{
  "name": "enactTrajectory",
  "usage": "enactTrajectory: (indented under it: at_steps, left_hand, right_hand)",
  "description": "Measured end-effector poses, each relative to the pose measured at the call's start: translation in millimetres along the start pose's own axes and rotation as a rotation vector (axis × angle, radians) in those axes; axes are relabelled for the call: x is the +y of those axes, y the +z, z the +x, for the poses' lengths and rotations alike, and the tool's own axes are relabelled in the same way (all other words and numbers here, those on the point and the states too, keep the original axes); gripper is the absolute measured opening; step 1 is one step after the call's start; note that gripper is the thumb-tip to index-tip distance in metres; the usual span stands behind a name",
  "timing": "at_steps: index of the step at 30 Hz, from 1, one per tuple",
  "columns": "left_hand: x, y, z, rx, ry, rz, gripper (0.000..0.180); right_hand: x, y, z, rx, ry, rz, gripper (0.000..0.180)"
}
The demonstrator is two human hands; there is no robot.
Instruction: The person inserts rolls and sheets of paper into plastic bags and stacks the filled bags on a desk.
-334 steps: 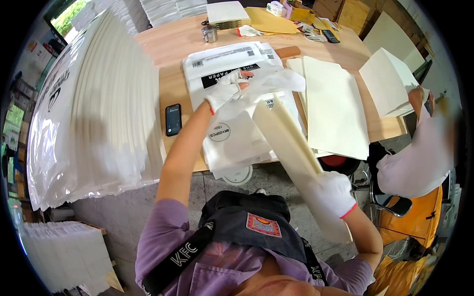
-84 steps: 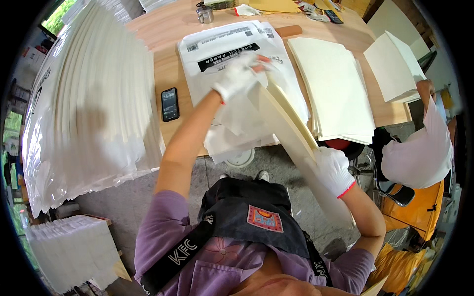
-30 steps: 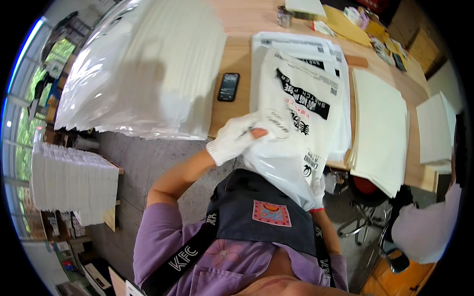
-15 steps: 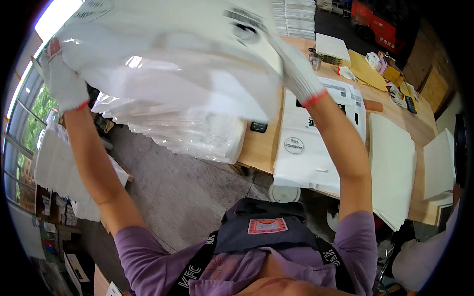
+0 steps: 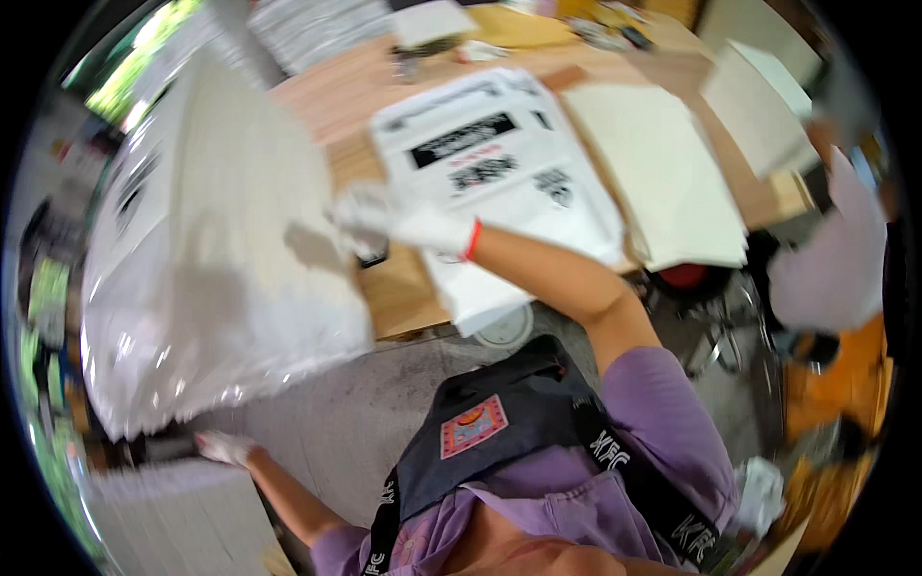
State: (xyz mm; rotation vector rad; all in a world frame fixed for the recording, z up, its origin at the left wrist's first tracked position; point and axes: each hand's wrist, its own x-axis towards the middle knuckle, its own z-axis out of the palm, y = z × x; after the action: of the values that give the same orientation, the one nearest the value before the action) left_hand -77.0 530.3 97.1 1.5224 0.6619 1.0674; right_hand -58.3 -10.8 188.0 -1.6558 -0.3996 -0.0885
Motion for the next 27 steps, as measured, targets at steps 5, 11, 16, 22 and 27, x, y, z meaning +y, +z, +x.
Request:
enactTrajectory:
  at_steps: [5, 11, 16, 22, 27]
  left_hand:
    - [-210, -41, -190, -0.757, -0.676, 0.269, 0.028]
    - [-56, 64, -374, -1.902, 0.28, 0.133, 0.018]
    - [37, 132, -446, -2.243, 0.338, 0.044, 0.023]
    - [90, 208, -590, -2.419, -0.295, -0.027, 0.046]
    - [90, 257, -656, -1.991, -1.221, -0.058, 0.068]
  right_hand:
    - [121, -72, -228, 0.547, 0.372, -0.75, 0.037]
    - [109, -183, -372, 0.562, 0.732, -1.556, 0.056]
    - [130, -228, -406, 0.368, 0.608, -1.503, 0.048]
    - [81, -255, -389, 0.273, 0.272, -1.869, 0.012]
    - [-10, -148, -335, 0.078, 0.245, -1.802, 0.015]
